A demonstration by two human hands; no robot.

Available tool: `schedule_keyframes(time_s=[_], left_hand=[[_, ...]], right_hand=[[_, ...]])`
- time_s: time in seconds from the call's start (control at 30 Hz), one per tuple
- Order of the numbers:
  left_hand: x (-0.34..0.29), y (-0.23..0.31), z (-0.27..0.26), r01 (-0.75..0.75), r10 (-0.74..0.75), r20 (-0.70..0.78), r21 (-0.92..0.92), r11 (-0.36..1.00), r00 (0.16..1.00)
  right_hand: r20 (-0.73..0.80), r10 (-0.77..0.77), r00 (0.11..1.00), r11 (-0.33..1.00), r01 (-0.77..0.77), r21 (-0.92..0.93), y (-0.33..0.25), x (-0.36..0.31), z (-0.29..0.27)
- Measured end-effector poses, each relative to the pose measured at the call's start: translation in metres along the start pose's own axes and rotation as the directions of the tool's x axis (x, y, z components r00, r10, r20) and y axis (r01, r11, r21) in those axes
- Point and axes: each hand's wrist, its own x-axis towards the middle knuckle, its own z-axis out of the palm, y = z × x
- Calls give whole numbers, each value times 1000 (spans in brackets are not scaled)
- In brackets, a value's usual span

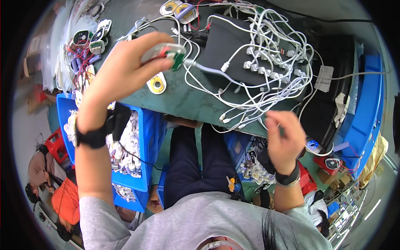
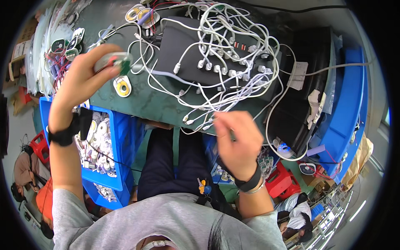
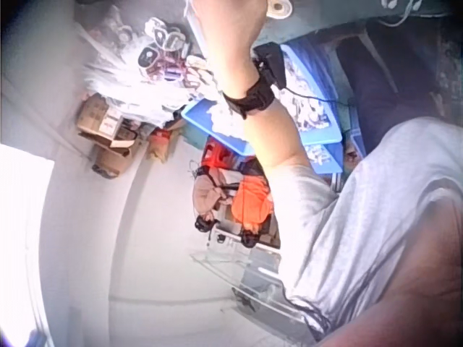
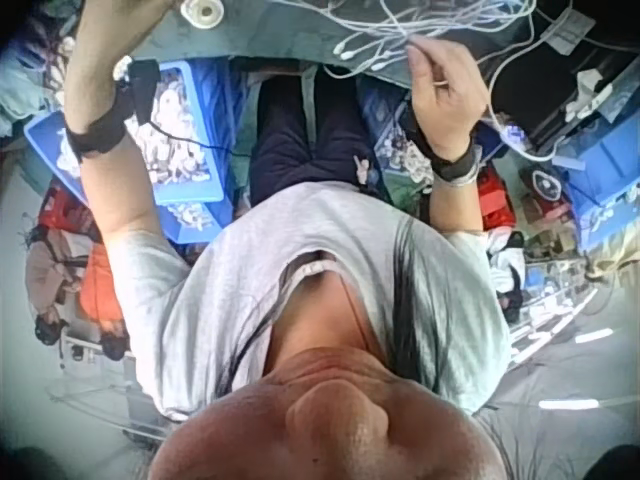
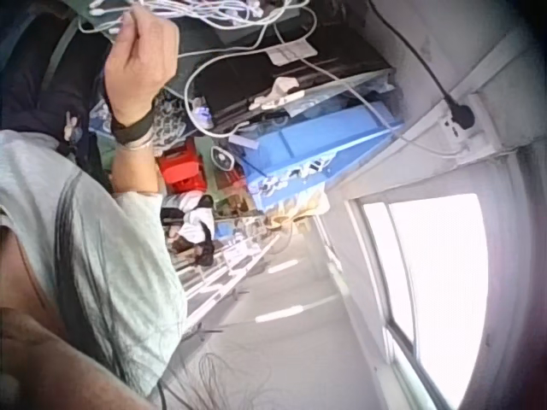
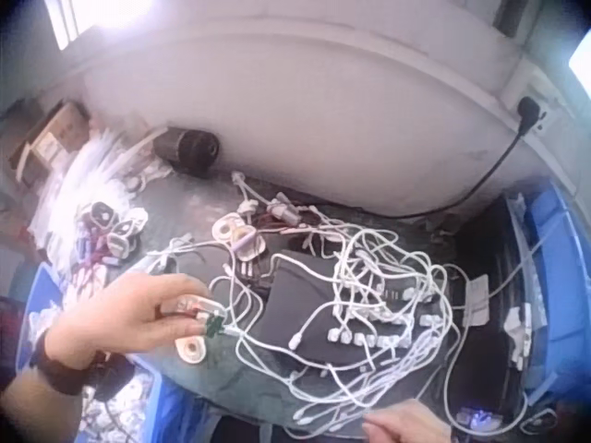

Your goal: Assemble small electronic component boards into circular plastic housings with wires.

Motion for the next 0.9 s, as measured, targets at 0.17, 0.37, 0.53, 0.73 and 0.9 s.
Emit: schedule_keyframes(time_s=[0.17, 0.37, 0.53, 0.73, 0.9], left_hand=[[18, -32, 33, 93, -92, -71, 3, 996, 993], [-10, -40, 47, 23, 45, -391, 167, 986, 919], [-38, 8, 92, -63, 57, -374, -5, 998, 926], [-27, 29, 154, 323, -457, 6, -717, 618, 889], [-11, 39, 178, 488, -443, 444, -873, -16, 779]], right_hand=[[332, -256, 908, 952, 297, -80, -12, -6, 42], [44, -293, 955, 851, 282, -443, -6, 6, 40], [184, -22, 983, 729, 142, -669, 7, 13, 36], [257, 35, 966, 756, 143, -638, -2, 16, 40], [437, -80, 896, 767, 336, -547, -1, 4, 44]])
